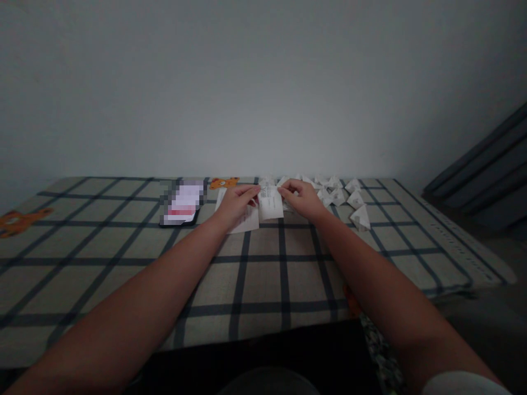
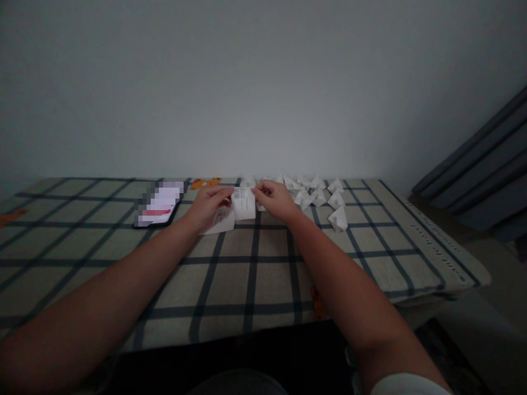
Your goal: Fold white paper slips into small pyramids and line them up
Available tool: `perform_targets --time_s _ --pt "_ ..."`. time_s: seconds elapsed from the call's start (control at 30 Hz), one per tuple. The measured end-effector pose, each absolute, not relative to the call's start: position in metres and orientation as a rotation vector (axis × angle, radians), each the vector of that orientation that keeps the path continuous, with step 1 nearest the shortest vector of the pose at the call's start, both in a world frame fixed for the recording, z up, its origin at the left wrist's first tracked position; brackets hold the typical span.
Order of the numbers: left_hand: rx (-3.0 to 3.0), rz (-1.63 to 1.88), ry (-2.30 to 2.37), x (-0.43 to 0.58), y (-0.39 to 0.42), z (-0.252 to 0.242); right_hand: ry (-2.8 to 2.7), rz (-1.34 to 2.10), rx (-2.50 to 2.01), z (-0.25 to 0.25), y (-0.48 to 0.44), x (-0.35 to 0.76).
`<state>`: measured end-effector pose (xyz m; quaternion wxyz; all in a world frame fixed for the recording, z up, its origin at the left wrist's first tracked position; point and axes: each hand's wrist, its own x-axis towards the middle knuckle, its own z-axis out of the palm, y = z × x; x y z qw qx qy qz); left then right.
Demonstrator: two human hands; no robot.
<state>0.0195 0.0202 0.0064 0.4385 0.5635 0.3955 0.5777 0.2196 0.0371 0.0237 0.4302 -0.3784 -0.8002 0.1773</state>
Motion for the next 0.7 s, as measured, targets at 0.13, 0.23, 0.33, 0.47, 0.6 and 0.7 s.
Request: perform_targets --time_s 0.13,0.23,0.33,0.47,0.6,0.7 --pt "1.389 1.455 1.022 0.0184 0.0221 0.0049 -2.013 0.469 -0.947 0.0245 0.0353 0.2198" --pt "1.374 1.462 1.027 0.0183 0.0228 0.0048 -2.015 0.502 -0.924 0.0249 0.0345 0.2197" --pt "1.409 1.377 0.974 0.019 0.0227 0.0041 -2.002 0.525 -0.908 0.0251 0.0343 0.2196" --pt "1.465 1.251 0.957 0.0192 0.0227 0.0012 -2.011 0.536 -0.912 0.0246 0.0348 0.2192" --pt "1.46 1.257 0.975 0.0181 0.0228 0.0005 -2.028 0.54 -0.896 0.0234 0.0357 0.2192" --pt "1.446 1.272 0.969 0.0175 0.0227 0.001 -2.03 0.561 -0.873 0.0231 0.0363 0.2198"
